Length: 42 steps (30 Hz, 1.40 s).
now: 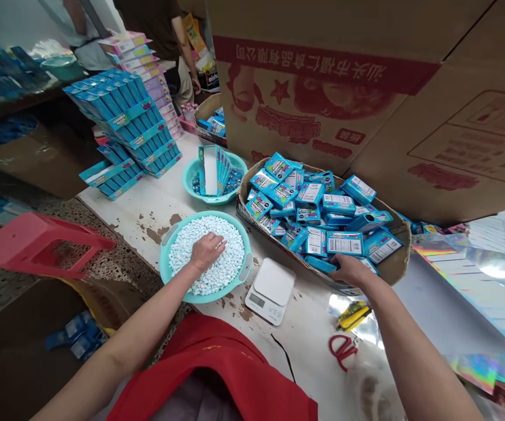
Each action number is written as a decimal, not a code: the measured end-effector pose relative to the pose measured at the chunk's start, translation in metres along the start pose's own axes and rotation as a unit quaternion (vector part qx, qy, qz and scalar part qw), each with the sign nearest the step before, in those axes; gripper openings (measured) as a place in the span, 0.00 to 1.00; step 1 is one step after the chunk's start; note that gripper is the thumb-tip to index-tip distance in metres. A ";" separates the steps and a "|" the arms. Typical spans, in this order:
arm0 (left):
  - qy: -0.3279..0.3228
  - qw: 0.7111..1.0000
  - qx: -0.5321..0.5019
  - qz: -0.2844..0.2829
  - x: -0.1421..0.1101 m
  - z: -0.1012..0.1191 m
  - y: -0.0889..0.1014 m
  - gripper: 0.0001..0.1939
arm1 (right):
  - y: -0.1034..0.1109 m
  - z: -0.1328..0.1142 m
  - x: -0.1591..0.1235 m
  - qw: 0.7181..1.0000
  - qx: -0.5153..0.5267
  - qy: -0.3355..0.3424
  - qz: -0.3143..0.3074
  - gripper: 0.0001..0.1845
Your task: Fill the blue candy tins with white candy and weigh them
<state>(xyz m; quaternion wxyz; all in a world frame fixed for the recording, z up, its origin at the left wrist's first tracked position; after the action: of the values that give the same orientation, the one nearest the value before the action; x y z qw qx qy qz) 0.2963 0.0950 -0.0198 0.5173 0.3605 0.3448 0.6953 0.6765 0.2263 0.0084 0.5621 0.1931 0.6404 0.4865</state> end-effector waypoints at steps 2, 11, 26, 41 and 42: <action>0.043 0.996 -0.070 0.043 0.003 -0.002 0.003 0.12 | 0.004 0.001 -0.002 1.000 -0.011 0.000 -0.010 0.12; 0.335 0.679 -0.628 0.179 0.009 -0.005 0.020 0.11 | 0.039 0.013 -0.025 0.989 -0.039 0.039 0.140 0.21; 0.442 0.383 -0.794 0.166 0.006 0.006 0.030 0.06 | 0.002 -0.032 -0.006 0.886 0.185 -0.182 0.383 0.35; 0.398 0.384 -0.826 0.111 0.008 0.036 0.034 0.09 | 0.019 -0.181 -0.054 0.769 0.587 0.054 0.246 0.26; 0.380 0.389 -0.832 0.114 0.008 0.042 0.040 0.10 | 0.020 -0.195 -0.051 0.771 0.577 0.066 0.261 0.25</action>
<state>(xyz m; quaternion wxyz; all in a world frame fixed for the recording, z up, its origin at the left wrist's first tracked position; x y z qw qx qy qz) 0.3115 0.0983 0.0368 0.2907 -0.5147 -0.2890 0.7531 0.5087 0.1157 0.0324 0.1525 0.6080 0.7613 0.1658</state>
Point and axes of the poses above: each hand's wrist, its own x-axis towards the middle knuckle, its own y-axis out of the back of the hand, z = x × y, the point moved 3 cm from there along x, towards the middle knuckle, and after that the axes turned 15 degrees about -x, right-handed, at the moved point
